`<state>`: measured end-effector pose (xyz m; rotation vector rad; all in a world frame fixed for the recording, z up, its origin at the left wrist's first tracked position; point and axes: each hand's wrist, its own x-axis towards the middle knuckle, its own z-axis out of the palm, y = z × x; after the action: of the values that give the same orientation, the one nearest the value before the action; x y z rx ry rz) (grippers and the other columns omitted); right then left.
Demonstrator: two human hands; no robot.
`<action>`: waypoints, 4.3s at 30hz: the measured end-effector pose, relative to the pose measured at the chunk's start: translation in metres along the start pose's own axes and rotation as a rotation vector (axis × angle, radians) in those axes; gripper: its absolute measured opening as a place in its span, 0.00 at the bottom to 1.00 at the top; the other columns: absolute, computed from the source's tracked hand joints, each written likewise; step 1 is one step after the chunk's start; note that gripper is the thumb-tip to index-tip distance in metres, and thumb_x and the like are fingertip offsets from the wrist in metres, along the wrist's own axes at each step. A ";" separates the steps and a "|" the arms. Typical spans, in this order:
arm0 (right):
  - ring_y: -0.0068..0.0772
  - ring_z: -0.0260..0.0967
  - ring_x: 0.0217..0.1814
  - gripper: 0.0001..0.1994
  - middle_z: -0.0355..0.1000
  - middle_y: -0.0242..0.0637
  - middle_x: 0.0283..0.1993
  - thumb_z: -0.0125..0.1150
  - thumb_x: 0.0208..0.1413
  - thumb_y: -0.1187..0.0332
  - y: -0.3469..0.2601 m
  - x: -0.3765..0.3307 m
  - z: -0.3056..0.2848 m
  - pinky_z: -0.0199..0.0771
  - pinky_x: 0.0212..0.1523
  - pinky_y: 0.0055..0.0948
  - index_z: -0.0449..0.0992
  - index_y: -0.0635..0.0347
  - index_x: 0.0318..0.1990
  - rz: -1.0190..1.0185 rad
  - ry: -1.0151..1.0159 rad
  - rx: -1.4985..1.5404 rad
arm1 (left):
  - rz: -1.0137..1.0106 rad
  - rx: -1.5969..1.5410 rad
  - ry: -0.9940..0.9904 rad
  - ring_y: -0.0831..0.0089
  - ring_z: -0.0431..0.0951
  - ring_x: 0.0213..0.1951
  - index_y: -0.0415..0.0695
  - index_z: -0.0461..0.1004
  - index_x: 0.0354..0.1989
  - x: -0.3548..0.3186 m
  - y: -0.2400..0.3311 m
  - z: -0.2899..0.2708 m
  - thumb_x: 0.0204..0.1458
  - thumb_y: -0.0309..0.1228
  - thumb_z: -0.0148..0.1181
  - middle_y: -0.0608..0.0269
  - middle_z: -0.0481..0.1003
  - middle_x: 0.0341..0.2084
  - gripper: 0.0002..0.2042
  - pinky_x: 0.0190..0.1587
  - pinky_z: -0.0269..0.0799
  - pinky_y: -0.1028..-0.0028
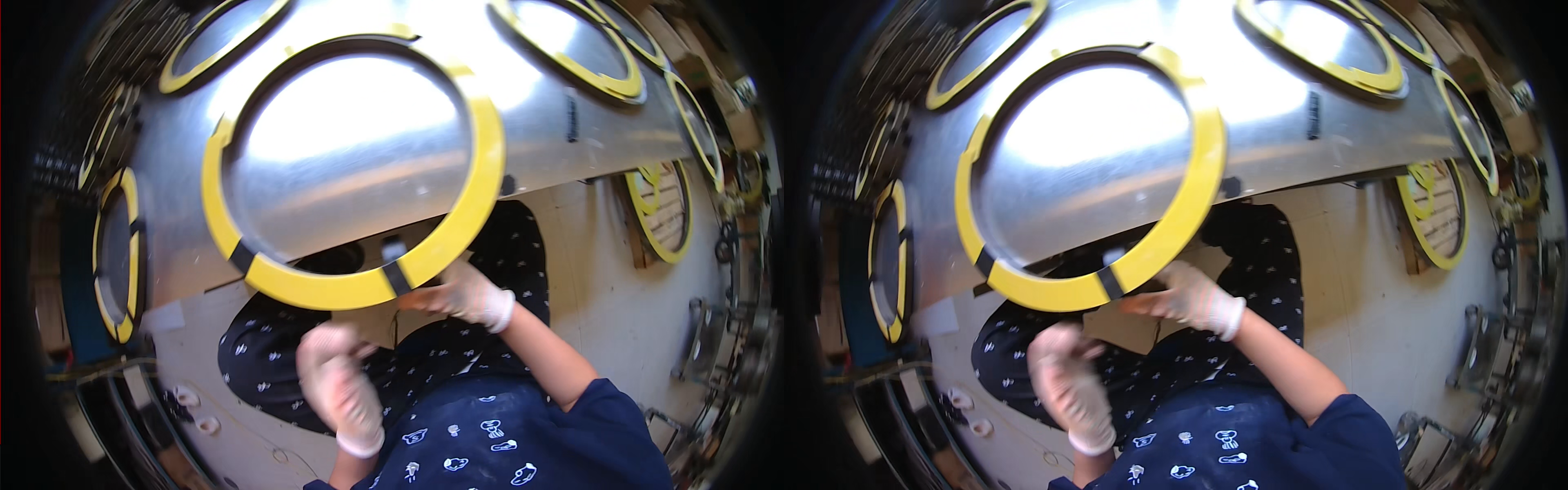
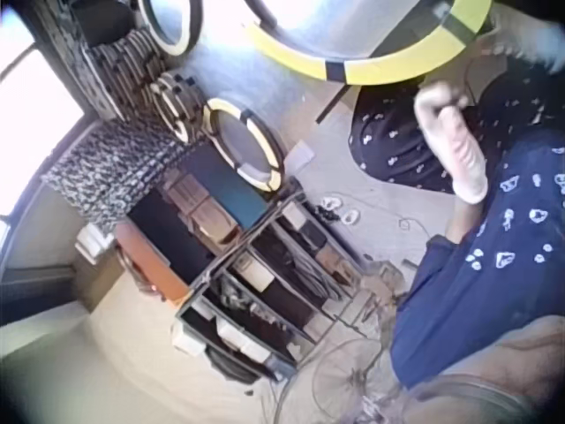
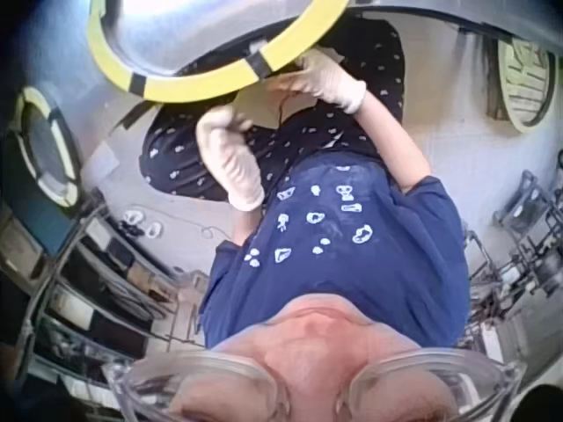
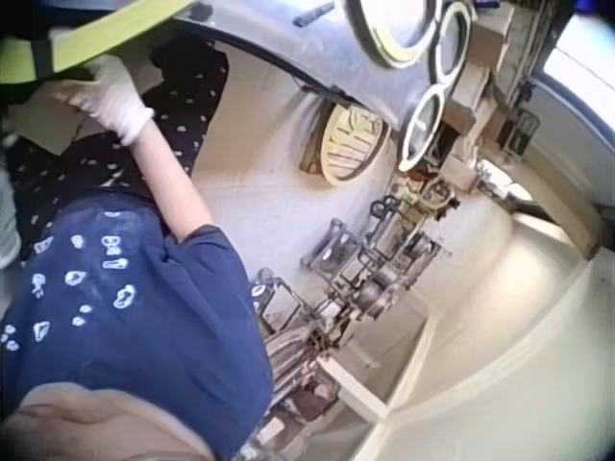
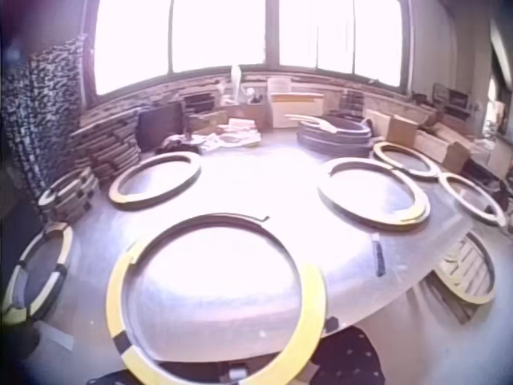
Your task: Applying black tape to yellow circular frames on a large metal surface.
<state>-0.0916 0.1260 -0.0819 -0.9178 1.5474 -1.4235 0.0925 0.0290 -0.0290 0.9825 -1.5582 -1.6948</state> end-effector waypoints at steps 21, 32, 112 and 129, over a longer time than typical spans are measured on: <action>0.27 0.78 0.52 0.20 0.80 0.35 0.50 0.68 0.62 0.74 0.020 0.003 -0.018 0.78 0.54 0.27 0.79 0.62 0.61 -0.093 -0.228 0.287 | -0.334 -0.655 -0.119 0.71 0.77 0.53 0.44 0.72 0.55 0.000 -0.020 0.010 0.64 0.36 0.62 0.62 0.75 0.49 0.15 0.61 0.70 0.67; 0.36 0.82 0.37 0.32 0.81 0.59 0.48 0.45 0.76 0.55 -0.132 -0.017 -0.009 0.82 0.37 0.25 0.55 0.76 0.73 0.381 -0.177 0.269 | -0.289 -0.690 -0.147 0.67 0.79 0.53 0.43 0.70 0.57 0.005 -0.030 0.014 0.64 0.37 0.62 0.57 0.76 0.52 0.18 0.58 0.77 0.63; 0.31 0.79 0.22 0.26 0.82 0.53 0.39 0.57 0.67 0.56 -0.118 -0.048 -0.034 0.77 0.23 0.22 0.70 0.75 0.59 0.341 -0.001 0.383 | -0.215 -0.889 -0.215 0.67 0.77 0.56 0.45 0.71 0.52 0.015 -0.028 0.017 0.66 0.36 0.58 0.56 0.73 0.57 0.12 0.60 0.78 0.61; 0.24 0.80 0.34 0.25 0.83 0.38 0.43 0.67 0.64 0.61 -0.055 -0.044 0.020 0.77 0.33 0.23 0.72 0.64 0.64 0.727 -0.071 0.207 | -0.145 -0.631 -0.154 0.52 0.67 0.70 0.35 0.70 0.58 0.033 -0.038 0.017 0.65 0.37 0.60 0.47 0.63 0.69 0.20 0.75 0.60 0.54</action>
<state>-0.0572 0.1531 -0.0240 -0.2251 1.4340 -0.9786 0.0619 0.0138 -0.0697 0.6522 -0.9369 -2.2095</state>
